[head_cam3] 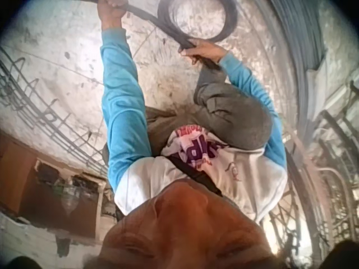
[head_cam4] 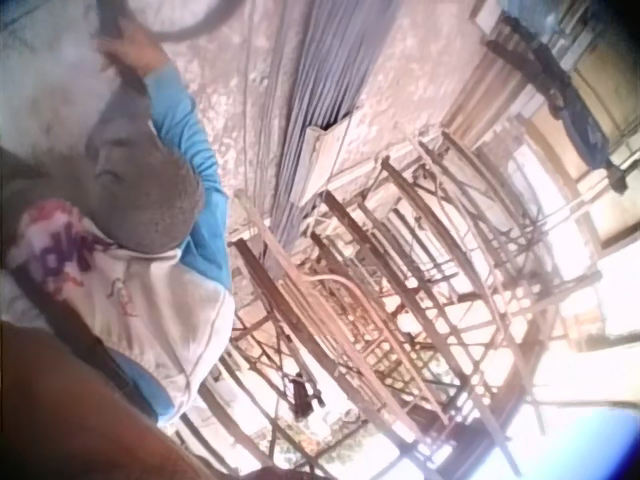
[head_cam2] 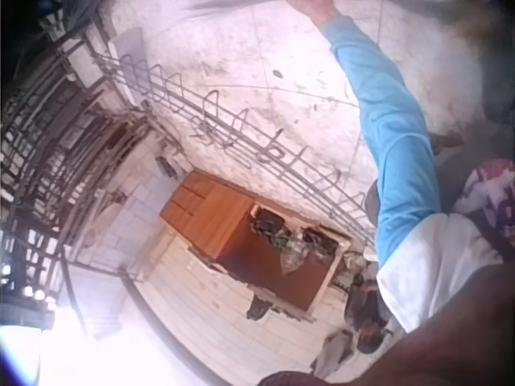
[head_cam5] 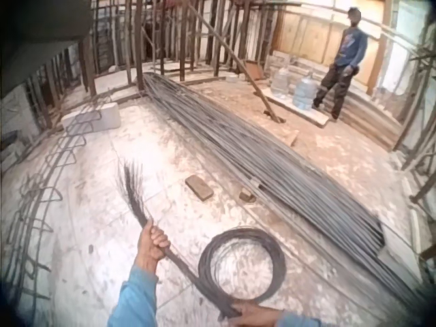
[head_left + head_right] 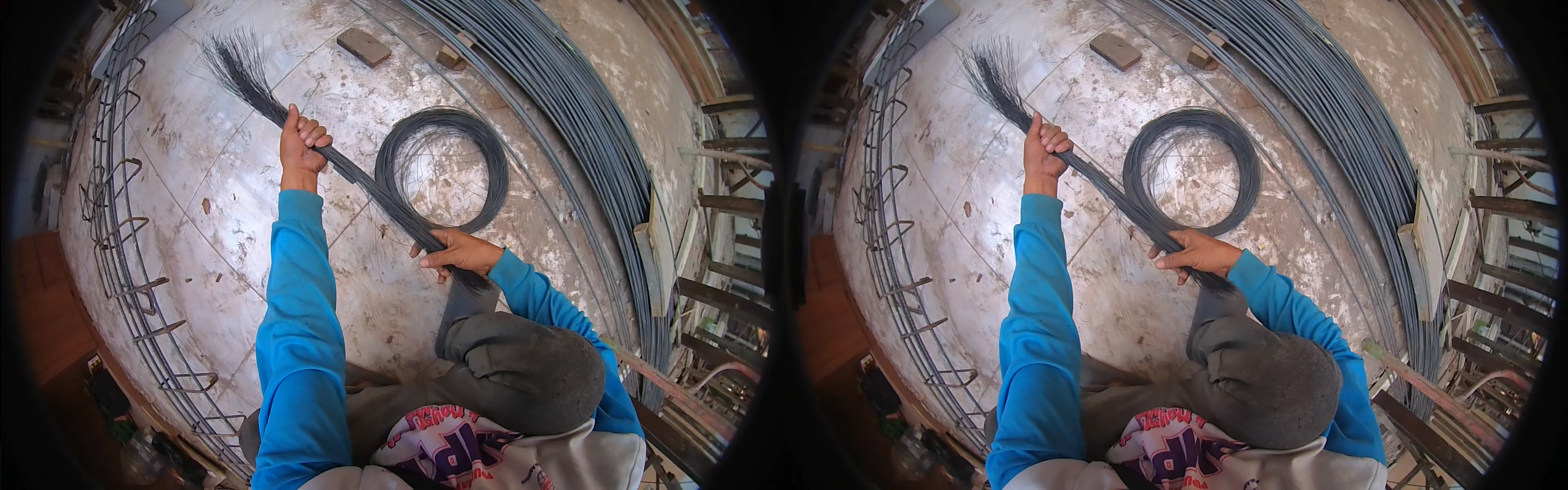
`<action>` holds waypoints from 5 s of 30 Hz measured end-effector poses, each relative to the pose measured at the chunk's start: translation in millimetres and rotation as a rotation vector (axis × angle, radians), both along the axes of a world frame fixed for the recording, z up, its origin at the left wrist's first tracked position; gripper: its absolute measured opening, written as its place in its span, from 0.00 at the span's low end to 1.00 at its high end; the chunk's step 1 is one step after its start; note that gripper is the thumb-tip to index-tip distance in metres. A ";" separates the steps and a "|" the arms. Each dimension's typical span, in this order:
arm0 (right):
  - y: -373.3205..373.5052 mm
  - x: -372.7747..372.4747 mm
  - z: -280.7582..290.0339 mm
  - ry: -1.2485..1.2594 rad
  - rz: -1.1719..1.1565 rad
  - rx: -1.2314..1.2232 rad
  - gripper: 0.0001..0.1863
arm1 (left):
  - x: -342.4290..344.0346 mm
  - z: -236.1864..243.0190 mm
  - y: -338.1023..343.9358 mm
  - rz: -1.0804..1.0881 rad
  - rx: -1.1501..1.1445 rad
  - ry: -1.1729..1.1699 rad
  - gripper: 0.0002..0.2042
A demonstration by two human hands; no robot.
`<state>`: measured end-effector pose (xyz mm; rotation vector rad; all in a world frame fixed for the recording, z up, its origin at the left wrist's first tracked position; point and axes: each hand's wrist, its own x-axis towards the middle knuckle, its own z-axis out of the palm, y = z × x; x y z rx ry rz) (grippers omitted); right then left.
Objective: The person separates a bundle of thin black wires by hand, straightens them, and سپس cuts the bundle using a pair of pliers.
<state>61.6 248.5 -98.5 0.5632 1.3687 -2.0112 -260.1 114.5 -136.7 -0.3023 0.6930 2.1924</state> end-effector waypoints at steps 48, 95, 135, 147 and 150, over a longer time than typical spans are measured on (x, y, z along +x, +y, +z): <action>-9.0 36.1 2.6 -0.008 -0.941 0.180 0.43 | 155.2 -9.3 35.4 0.145 -0.244 -0.164 0.17; -13.5 -19.7 -2.2 0.335 -1.050 0.347 0.33 | 181.5 7.5 75.9 0.155 -0.131 -0.249 0.13; 4.5 42.4 8.8 0.083 -0.503 0.275 0.22 | 168.3 2.4 41.6 0.189 -0.197 -0.238 0.16; -13.8 36.6 22.7 0.415 -0.240 1.107 0.11 | 171.6 -2.2 40.2 0.273 -0.267 -0.187 0.16; -17.3 37.0 20.6 0.391 -0.309 1.116 0.12 | 171.9 -3.9 41.0 0.278 -0.264 -0.157 0.16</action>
